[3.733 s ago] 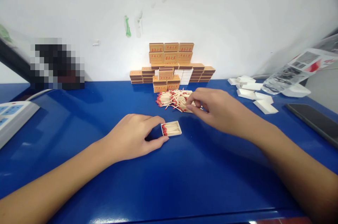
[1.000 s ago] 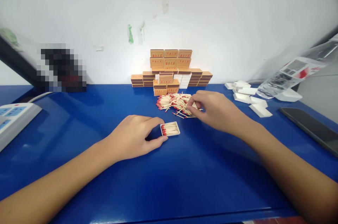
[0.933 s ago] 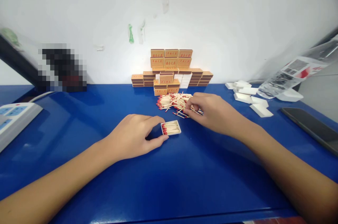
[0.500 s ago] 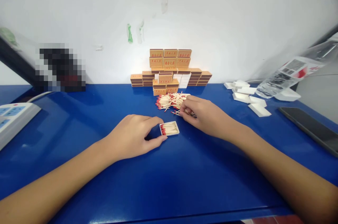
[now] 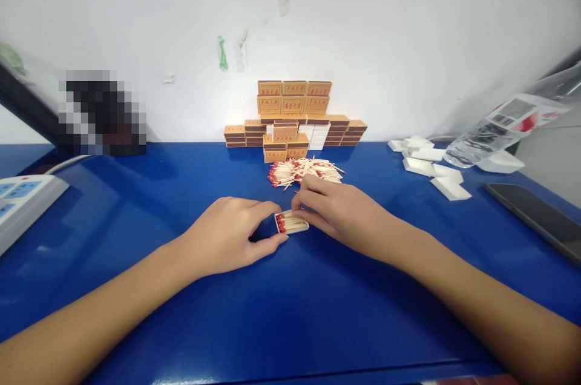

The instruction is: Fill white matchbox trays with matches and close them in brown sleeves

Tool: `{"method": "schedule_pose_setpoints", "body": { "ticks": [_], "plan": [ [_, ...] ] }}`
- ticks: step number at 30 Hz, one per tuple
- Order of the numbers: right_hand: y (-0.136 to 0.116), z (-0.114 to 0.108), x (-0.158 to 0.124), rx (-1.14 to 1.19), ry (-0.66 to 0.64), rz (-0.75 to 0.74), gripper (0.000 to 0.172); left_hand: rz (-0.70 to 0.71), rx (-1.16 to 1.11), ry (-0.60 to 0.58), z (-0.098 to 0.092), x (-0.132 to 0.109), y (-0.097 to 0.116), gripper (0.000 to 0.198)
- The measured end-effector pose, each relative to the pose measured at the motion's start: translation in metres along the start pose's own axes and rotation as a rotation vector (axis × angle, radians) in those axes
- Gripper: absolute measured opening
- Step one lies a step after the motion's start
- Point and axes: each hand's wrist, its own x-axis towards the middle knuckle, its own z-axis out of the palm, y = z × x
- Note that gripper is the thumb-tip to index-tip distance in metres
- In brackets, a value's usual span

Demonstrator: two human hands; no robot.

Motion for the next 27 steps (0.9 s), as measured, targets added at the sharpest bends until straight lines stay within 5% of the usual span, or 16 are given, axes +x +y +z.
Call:
{"method": "schedule_pose_setpoints", "body": {
  "ticks": [27],
  "plan": [
    [-0.0075,0.0034,0.0041,-0.104,0.022,0.048,0.014,0.000,-0.018,-0.002,-0.0010,0.0010,0.0008,0.025]
  ]
}}
